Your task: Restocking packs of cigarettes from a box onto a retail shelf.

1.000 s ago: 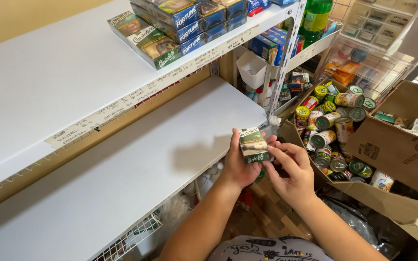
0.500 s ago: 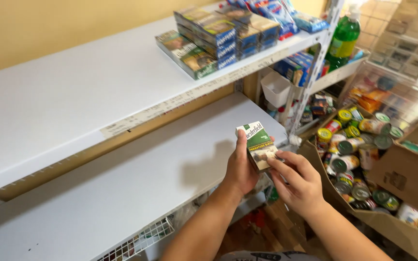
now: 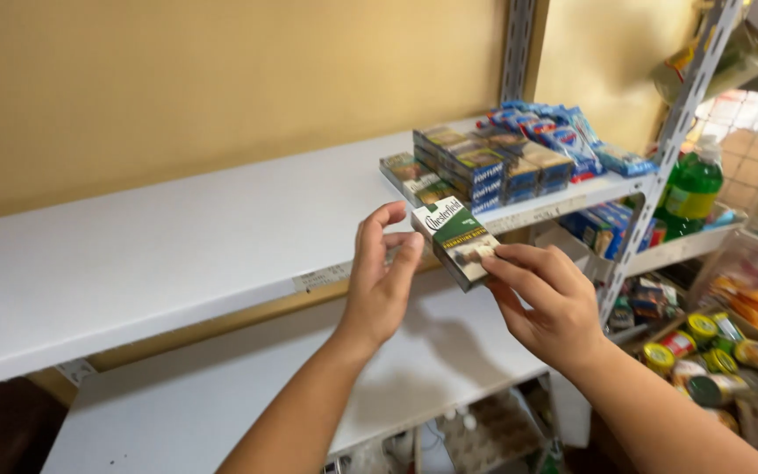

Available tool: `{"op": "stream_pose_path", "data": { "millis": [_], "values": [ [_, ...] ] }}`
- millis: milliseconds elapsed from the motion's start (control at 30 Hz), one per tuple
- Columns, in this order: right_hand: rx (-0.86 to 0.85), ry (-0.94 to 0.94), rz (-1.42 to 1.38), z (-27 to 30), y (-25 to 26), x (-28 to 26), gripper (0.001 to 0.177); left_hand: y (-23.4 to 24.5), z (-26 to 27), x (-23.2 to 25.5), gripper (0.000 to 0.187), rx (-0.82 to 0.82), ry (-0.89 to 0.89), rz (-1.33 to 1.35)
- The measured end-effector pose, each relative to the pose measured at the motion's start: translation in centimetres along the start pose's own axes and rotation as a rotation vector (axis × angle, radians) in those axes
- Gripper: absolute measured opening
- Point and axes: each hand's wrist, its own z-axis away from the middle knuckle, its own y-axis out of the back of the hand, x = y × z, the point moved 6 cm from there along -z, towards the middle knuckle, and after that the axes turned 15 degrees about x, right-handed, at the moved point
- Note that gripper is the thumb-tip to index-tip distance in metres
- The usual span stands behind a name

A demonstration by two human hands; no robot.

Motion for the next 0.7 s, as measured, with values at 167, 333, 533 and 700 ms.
{"op": "stream_pose_path", "data": {
  "millis": [167, 333, 533, 700],
  "values": [
    [-0.127, 0.045, 0.076, -3.9, -4.9, 1.9, 0.038, 1.3, -5.6, 1.5, 0.044, -0.001, -0.212, -0.335],
    [-0.228, 0.079, 0.178, -6.1, -9.5, 4.6, 0.036, 1.4, -10.9, -0.8, 0.047, -0.036, -0.244, -0.587],
    [-0.317, 0.075, 0.302, -4.9, -12.6, 7.1, 0.032, 0.4, -11.3, -2.3, 0.047, -0.145, -0.1, -0.763],
    [-0.203, 0.161, 0.347, -3.2, -11.9, 6.1, 0.037, -0.8, -9.7, -2.9, 0.045, -0.198, -0.291, -0.804]
  ]
}}
